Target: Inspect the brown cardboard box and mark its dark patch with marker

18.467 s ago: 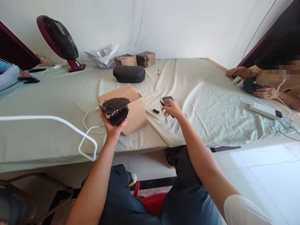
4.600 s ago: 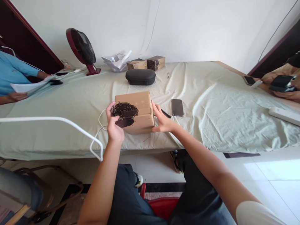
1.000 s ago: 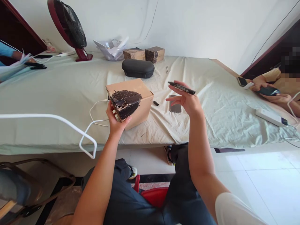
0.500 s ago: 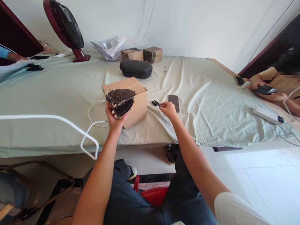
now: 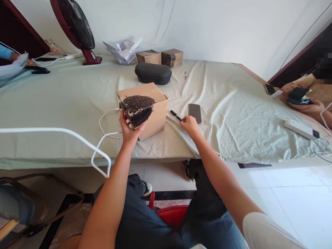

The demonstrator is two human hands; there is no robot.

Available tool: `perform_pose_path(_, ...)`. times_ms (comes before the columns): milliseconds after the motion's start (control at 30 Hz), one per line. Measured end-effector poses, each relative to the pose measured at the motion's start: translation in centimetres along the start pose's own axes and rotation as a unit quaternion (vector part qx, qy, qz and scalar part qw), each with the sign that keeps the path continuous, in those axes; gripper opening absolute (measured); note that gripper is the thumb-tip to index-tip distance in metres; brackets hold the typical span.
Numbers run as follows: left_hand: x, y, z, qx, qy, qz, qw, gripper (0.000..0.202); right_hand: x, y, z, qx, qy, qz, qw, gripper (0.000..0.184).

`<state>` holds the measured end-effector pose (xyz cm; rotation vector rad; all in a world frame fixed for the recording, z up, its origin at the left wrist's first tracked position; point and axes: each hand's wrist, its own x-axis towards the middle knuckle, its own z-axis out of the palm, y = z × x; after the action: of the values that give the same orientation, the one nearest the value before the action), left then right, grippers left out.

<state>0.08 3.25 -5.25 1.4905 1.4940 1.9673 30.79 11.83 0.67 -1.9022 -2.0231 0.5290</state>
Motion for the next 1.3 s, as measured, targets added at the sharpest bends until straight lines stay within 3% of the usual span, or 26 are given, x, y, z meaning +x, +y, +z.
perform_pose_path(267,0.0,0.3,0.1,0.03,-0.01,0.003,0.999,0.122,0.6,-0.5,0.8,-0.029,0.0,-0.006,1.0,0.03)
perform_pose_path(1067,0.0,0.7,0.2,-0.006,-0.013,0.0,1.0,0.122,1.8,-1.7,2.7,-0.053,0.015,-0.047,0.997,0.034)
perform_pose_path(1200,-0.1,0.8,0.1,-0.015,-0.013,-0.001,1.0,0.118,2.0,-1.9,2.3,-0.048,0.044,-0.06,0.996,0.044)
perform_pose_path(1300,-0.2,0.6,0.0,-0.013,-0.01,-0.01,1.0,0.118,2.3,-1.1,1.1,-0.064,0.109,0.0,0.992,0.055)
